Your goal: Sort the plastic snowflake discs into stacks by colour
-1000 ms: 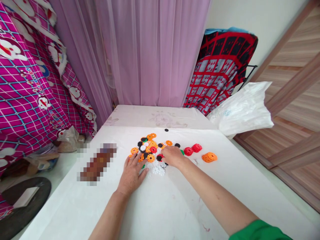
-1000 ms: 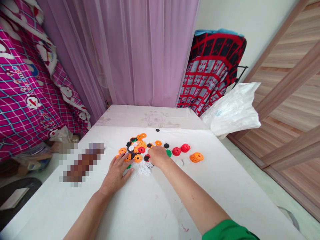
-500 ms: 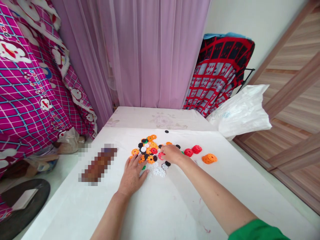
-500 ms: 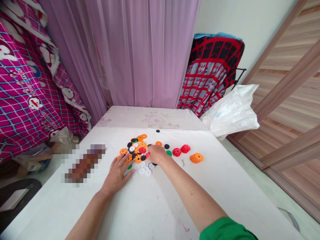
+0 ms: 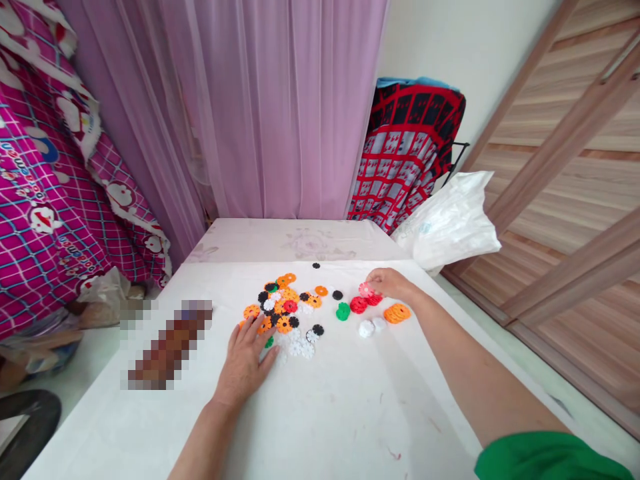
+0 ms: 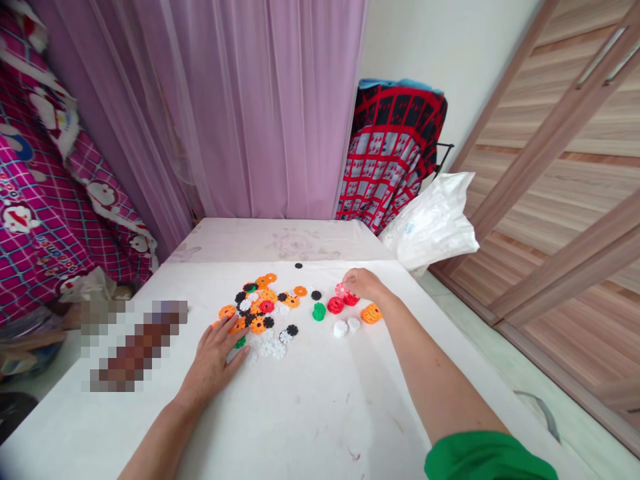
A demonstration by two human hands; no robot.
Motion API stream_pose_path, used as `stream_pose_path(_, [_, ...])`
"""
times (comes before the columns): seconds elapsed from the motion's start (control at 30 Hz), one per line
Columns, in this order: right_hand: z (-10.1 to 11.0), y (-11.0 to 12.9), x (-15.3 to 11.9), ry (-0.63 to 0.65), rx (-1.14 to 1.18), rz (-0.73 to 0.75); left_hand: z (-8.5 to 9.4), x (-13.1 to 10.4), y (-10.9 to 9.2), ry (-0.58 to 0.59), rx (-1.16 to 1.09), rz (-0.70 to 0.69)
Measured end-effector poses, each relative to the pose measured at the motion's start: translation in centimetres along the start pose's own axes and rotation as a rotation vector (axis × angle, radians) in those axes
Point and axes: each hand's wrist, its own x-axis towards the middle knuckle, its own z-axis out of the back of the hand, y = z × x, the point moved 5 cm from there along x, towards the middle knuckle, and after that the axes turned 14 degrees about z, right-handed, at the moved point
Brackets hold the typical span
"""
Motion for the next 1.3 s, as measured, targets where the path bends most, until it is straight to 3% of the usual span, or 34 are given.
stream_pose_path(0.23, [-2.9,0.0,-0.2,0.109,0.023,0.043,-0.1,-0.1,0.4,-0.022,0.042,-0.028])
stream_pose_path(0.5, [-1.7,1.1,-0.7,0.042,-0.193,0.088,-0.2,0.0,0.6,-0.058,0.042,-0.048])
stream_pose_path(0.73, [-2.6,3.4,-2.3,0.211,-0.506,0.358,-0.1,-0.1,0.5,-0.054,0.03,-0.043])
stream_pose_path(0.83, [-2.1,4.7,-1.9,0.154,-0.509,0.391,0.0,-0.1,0.3,-0.053,0.013,-0.029])
stream_pose_path(0.93, [-2.0,7.9,-1.0,0.035,-0.454,0.433,0.0,-0.1,0.1,-0.047,-0.007,-0.018])
stream_pose_path(1.0, [-3.3,10.9,-0.3,0.03,-0.42,0.488,0.0,0.0,0.2,-0.047,-0.027,-0.01])
stream_pose_path(1.13, [-8.7,16.1,0.2,0.184,-0.461,0.642,0.0,0.1,0.7,-0.055,-0.082,0.035])
stream_pose_path(1.3, [-12.9,16.9,1.0,0.255,-0.434,0.556,0.4,0.5,1.8,-0.09,-0.136,0.167])
